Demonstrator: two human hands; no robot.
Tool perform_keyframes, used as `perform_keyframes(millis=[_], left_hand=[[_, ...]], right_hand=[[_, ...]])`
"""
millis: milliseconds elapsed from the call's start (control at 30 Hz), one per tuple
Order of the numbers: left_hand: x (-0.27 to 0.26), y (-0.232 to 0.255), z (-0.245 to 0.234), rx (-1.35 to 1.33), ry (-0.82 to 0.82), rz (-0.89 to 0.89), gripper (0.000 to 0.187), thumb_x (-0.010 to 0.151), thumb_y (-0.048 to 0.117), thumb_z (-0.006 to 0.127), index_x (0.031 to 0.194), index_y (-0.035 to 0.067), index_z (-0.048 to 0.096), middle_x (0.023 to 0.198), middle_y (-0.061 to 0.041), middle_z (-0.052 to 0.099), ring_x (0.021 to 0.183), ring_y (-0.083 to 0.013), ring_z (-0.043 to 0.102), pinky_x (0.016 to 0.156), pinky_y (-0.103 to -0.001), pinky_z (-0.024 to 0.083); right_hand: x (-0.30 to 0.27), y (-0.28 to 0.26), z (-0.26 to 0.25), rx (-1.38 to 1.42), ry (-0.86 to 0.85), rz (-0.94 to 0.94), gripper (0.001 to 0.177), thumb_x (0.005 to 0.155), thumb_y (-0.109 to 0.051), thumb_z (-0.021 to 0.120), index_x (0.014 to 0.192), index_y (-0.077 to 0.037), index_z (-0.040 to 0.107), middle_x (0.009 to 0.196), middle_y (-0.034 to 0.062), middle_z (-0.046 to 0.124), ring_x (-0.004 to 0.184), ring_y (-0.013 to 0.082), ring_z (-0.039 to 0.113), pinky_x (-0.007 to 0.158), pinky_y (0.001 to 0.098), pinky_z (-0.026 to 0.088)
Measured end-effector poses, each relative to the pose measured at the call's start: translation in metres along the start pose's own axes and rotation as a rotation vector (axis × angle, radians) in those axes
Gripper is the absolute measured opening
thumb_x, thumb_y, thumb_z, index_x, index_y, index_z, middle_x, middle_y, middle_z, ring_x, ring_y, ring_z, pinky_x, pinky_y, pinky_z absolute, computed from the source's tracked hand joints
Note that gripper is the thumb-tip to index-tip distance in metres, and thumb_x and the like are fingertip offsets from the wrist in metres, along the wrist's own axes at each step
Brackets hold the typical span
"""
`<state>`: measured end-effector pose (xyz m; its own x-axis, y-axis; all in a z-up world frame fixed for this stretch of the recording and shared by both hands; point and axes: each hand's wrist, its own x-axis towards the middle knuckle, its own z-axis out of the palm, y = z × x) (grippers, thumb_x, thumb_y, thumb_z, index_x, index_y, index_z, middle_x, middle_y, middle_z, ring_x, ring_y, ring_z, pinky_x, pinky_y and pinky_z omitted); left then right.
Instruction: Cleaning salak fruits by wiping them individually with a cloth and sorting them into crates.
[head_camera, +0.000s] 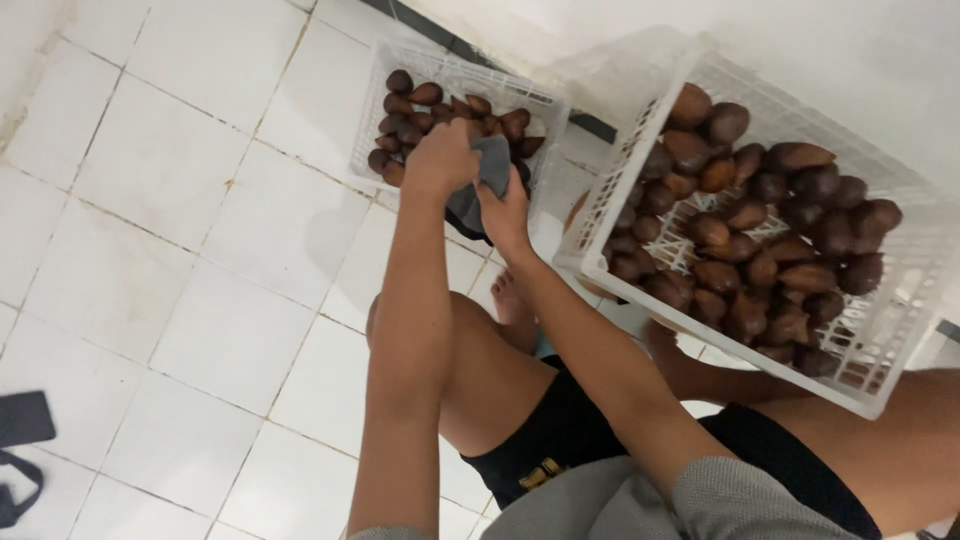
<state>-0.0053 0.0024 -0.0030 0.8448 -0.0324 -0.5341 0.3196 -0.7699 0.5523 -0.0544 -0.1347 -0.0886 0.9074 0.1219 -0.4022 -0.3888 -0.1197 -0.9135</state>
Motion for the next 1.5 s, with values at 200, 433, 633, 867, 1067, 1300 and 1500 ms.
perform_keyframes(millis=[200,433,633,867,1067,1300,1500], left_hand=[[0.022,-0.025,0.016,-0.052,0.083,0.012,0.054,0.107,0.032,0.047,0.144,-0.008,0.046,0.139,-0.036,0.053,0.126,-0.0510,0.056,0.098,-0.059,0.052],[-0.018,0.022,0.012,-0.149,0.104,0.077,0.061,0.106,0.040,0.054,0.141,-0.010,0.050,0.132,-0.036,0.059,0.126,-0.0502,0.057,0.100,-0.059,0.051],[-0.040,0.116,0.026,-0.304,0.045,0.206,0.077,0.105,0.061,0.048,0.144,-0.005,0.051,0.139,-0.031,0.056,0.130,-0.0481,0.054,0.106,-0.059,0.048],[0.013,0.165,0.076,-0.165,-0.102,0.168,0.093,0.094,0.060,0.055,0.161,0.007,0.021,0.167,-0.015,0.023,0.148,-0.0365,0.035,0.115,-0.055,0.037],[0.042,0.177,0.104,-0.240,0.103,0.192,0.065,0.100,0.047,0.045,0.152,0.009,0.042,0.156,-0.016,0.045,0.141,-0.0381,0.044,0.111,-0.052,0.038],[-0.016,0.223,0.089,-0.471,0.041,0.166,0.034,0.099,0.021,0.048,0.127,0.012,0.065,0.131,-0.009,0.067,0.116,-0.0300,0.064,0.091,-0.046,0.054],[-0.028,0.230,0.105,-0.492,0.171,0.323,0.024,0.087,0.010,0.056,0.107,0.001,0.067,0.095,-0.011,0.066,0.090,-0.0229,0.059,0.089,-0.046,0.051]], right_hand=[[-0.050,-0.062,-0.024,-0.041,-0.004,-0.089,0.050,0.104,-0.023,0.064,0.149,-0.009,0.049,0.146,0.0221,0.056,0.138,0.0366,0.051,0.114,0.0543,0.042],[-0.105,-0.087,-0.148,-0.069,-0.022,-0.434,0.040,0.096,-0.014,0.078,0.133,-0.012,0.065,0.127,0.0140,0.071,0.120,0.0194,0.062,0.106,0.0441,0.048],[-0.101,-0.108,-0.328,-0.394,0.372,-0.331,0.032,0.100,-0.023,0.074,0.128,-0.012,0.067,0.124,0.0165,0.068,0.120,0.0325,0.061,0.106,0.0510,0.044],[-0.108,-0.071,-0.544,-0.684,0.603,-0.169,0.039,0.104,-0.026,0.061,0.124,0.008,0.065,0.135,0.0236,0.038,0.126,0.0391,0.048,0.104,0.0443,0.042],[-0.147,-0.104,-0.516,-0.432,0.513,0.158,0.043,0.104,-0.034,0.055,0.138,-0.009,0.060,0.132,0.0125,0.064,0.115,0.0293,0.061,0.091,0.0413,0.050],[-0.145,-0.079,-0.528,-0.398,0.554,0.057,0.046,0.105,-0.035,0.052,0.141,-0.007,0.058,0.134,0.0165,0.061,0.116,0.0362,0.059,0.087,0.0473,0.047],[-0.152,-0.072,-0.541,-0.425,0.582,-0.072,0.047,0.110,-0.028,0.059,0.147,-0.001,0.054,0.138,0.0348,0.053,0.129,0.0564,0.047,0.101,0.0677,0.040]])
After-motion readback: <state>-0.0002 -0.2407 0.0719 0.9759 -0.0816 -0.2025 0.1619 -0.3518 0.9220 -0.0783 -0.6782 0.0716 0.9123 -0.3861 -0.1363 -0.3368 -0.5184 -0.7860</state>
